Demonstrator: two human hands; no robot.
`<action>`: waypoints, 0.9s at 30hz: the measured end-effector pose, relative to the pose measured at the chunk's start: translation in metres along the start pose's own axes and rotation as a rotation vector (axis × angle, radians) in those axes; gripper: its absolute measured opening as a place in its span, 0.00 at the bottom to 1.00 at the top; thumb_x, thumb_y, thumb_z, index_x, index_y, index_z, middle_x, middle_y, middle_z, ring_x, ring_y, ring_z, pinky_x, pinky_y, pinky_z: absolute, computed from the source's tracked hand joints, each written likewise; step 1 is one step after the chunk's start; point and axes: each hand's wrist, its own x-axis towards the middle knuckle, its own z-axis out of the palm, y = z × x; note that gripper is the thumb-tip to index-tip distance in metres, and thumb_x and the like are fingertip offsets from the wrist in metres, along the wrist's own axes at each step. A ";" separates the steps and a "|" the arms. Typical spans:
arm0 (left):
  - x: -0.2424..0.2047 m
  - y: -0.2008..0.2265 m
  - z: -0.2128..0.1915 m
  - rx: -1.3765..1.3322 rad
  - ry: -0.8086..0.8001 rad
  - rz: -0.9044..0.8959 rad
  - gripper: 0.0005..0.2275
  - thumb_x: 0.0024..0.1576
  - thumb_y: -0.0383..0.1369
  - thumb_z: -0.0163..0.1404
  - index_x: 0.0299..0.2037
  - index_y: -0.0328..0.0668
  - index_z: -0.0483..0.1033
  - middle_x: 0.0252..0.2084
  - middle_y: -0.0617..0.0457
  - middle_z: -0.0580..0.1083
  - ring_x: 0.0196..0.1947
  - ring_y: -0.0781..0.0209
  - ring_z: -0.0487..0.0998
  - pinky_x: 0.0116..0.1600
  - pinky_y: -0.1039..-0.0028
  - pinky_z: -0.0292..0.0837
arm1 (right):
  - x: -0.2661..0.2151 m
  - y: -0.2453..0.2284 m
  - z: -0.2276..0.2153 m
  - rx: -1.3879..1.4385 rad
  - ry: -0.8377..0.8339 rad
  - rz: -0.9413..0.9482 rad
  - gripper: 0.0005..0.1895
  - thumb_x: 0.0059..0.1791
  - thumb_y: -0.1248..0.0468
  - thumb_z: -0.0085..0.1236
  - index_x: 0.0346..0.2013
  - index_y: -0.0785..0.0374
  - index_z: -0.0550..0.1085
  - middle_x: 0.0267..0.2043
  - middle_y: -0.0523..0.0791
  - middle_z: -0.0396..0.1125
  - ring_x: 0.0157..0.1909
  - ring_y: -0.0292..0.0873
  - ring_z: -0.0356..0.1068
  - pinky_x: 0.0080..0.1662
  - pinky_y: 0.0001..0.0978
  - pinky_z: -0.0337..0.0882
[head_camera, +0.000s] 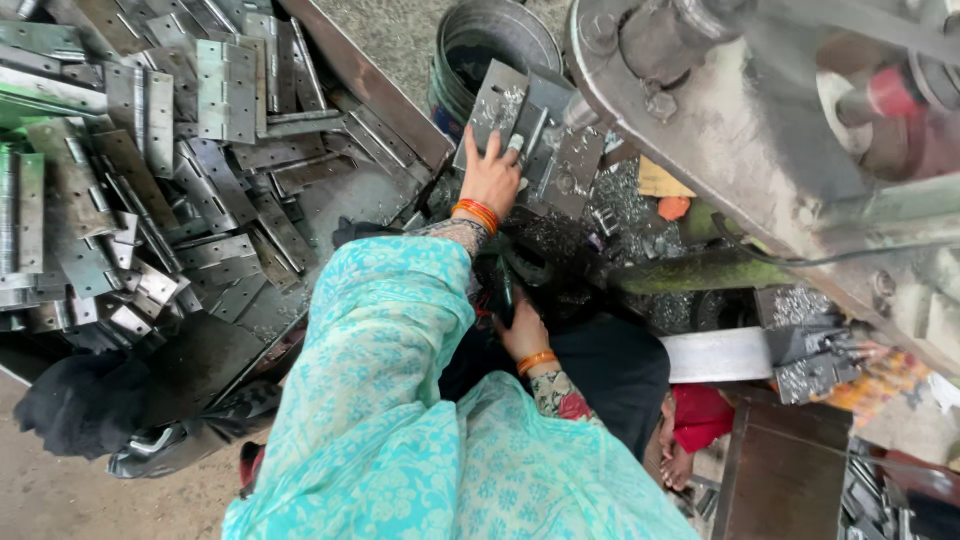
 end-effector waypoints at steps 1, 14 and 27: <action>-0.004 0.006 0.002 -0.022 0.035 0.001 0.13 0.59 0.39 0.48 0.43 0.46 0.85 0.59 0.54 0.74 0.71 0.41 0.57 0.69 0.25 0.32 | -0.001 0.001 -0.008 -0.002 0.009 -0.033 0.42 0.46 0.53 0.63 0.70 0.62 0.58 0.58 0.61 0.68 0.57 0.66 0.69 0.54 0.54 0.72; 0.040 0.005 0.014 -0.057 0.053 -0.051 0.12 0.58 0.34 0.48 0.45 0.51 0.84 0.60 0.59 0.74 0.71 0.44 0.56 0.69 0.23 0.29 | 0.021 -0.012 -0.041 -0.132 -0.074 -0.021 0.43 0.44 0.53 0.64 0.69 0.64 0.59 0.49 0.61 0.72 0.50 0.65 0.73 0.50 0.53 0.75; 0.011 0.010 0.012 0.070 -0.096 -0.064 0.17 0.63 0.43 0.41 0.52 0.50 0.82 0.66 0.57 0.69 0.75 0.40 0.48 0.66 0.21 0.25 | 0.035 -0.023 -0.079 -0.161 -0.216 0.001 0.36 0.47 0.50 0.61 0.66 0.61 0.64 0.50 0.60 0.72 0.51 0.65 0.73 0.51 0.55 0.74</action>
